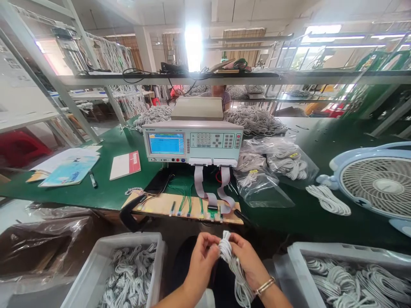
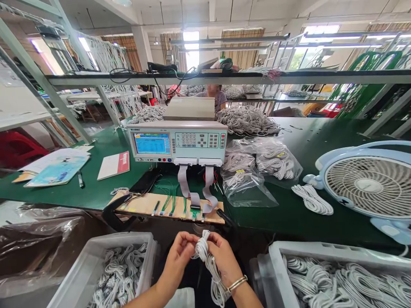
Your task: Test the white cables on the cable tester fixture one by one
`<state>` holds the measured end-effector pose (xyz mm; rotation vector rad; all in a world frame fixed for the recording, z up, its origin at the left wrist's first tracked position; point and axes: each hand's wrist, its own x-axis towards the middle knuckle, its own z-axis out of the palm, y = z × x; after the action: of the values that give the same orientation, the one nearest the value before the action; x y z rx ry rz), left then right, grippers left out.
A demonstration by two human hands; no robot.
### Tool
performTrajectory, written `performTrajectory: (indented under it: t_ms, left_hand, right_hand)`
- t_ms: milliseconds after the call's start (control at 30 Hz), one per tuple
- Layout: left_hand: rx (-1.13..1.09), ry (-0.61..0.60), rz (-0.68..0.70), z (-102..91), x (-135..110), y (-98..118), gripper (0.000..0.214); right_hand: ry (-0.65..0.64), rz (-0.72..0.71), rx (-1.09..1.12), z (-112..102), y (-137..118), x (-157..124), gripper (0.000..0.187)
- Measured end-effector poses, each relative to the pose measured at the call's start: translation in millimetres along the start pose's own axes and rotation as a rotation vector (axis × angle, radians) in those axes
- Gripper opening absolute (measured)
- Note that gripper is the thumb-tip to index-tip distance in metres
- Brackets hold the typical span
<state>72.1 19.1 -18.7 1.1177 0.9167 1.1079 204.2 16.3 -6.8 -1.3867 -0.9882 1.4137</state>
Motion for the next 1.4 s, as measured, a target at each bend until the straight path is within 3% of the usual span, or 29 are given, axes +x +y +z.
performTrajectory:
  t_ms: [100,233,333,633,900,1167,1400]
  left_hand:
    - [-0.103,-0.024,-0.202,-3.2,14.3,-5.4,0.03]
    - [0.052,-0.13,-0.336,-11.4,34.0,-4.6,0.033]
    - [0.08,-0.102,-0.368,-15.1,42.9,-1.9,0.033]
    - [-0.201,-0.114,-0.508,-19.6,51.1,2.5,0.03]
    - [-0.22,-0.106,-0.543,-18.2,51.7,1.1,0.03]
    - [-0.298,-0.052,-0.54,-20.4,52.3,3.5,0.025]
    - [-0.316,0.073,-0.479,-8.6,49.0,-1.3,0.023]
  right_hand:
    - [0.0,-0.099,-0.128,2.8,2.1,1.2,0.024]
    - [0.026,-0.216,-0.355,1.4,2.4,5.8,0.026]
    - [0.031,-0.185,-0.261,-2.8,1.0,14.0,0.029]
    - [-0.003,-0.041,-0.028,-7.6,-3.3,30.0,0.029]
    - [0.019,-0.014,-0.005,-10.0,-5.0,31.2,0.029]
    - [0.037,0.076,0.247,1.1,-4.4,32.1,0.028]
    - [-0.032,-0.068,-0.016,-11.1,-9.8,26.7,0.032]
